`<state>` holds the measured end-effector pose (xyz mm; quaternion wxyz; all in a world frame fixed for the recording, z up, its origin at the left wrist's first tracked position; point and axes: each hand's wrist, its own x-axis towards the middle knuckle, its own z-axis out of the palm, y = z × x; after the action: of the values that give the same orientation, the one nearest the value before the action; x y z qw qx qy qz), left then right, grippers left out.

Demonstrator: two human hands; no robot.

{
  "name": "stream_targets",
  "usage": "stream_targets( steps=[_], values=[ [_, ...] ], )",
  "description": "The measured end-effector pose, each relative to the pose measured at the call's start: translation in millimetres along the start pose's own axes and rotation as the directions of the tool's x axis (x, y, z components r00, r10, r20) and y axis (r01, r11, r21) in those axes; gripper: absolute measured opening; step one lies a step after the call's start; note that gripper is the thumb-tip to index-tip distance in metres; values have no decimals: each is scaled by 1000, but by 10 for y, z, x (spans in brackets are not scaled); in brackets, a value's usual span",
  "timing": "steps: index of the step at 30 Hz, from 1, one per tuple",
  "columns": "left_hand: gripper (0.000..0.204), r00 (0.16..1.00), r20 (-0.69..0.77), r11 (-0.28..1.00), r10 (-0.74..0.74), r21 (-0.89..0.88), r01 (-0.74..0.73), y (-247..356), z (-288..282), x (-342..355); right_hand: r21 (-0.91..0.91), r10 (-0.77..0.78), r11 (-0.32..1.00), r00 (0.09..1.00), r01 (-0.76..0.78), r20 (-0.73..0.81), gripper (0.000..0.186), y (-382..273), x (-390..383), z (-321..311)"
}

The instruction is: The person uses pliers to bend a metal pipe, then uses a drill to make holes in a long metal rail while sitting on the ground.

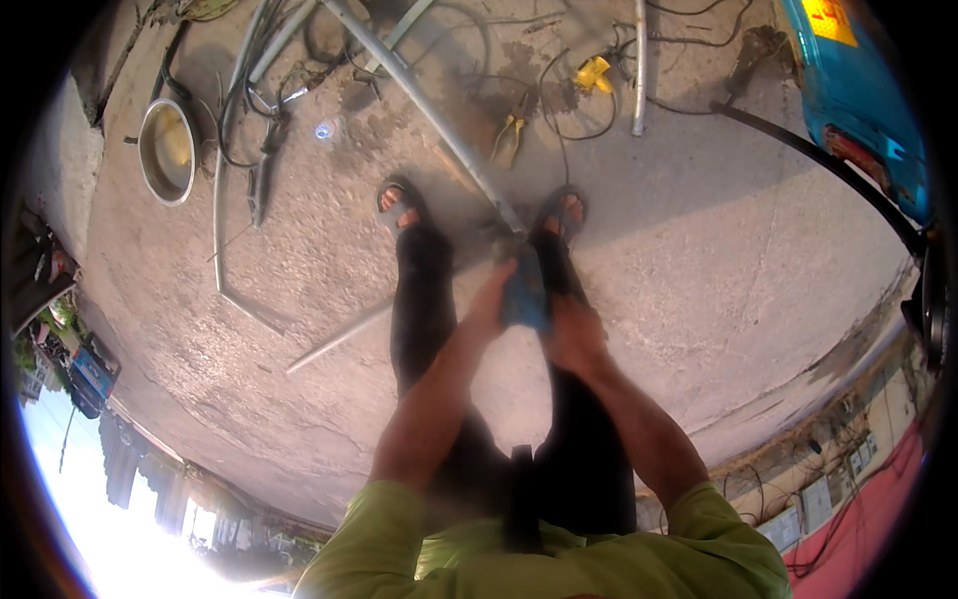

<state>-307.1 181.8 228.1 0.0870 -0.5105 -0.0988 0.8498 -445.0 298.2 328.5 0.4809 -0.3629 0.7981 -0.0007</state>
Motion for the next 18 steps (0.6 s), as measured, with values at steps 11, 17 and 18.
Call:
stream_targets(
  steps=[11,17,18],
  values=[
    [48,995,99,997,-18,-78,26,115,-50,-24,-187,-47,981,999,48,7,35,-144,158,-158],
    [49,983,182,989,-7,-146,34,112,-23,-48,-243,-36,968,995,58,90,33,-227,214,-328],
    [49,983,183,987,-30,-152,59,127,-19,-53,-269,-49,960,994,74,102,34,-240,214,-359]
  ],
)
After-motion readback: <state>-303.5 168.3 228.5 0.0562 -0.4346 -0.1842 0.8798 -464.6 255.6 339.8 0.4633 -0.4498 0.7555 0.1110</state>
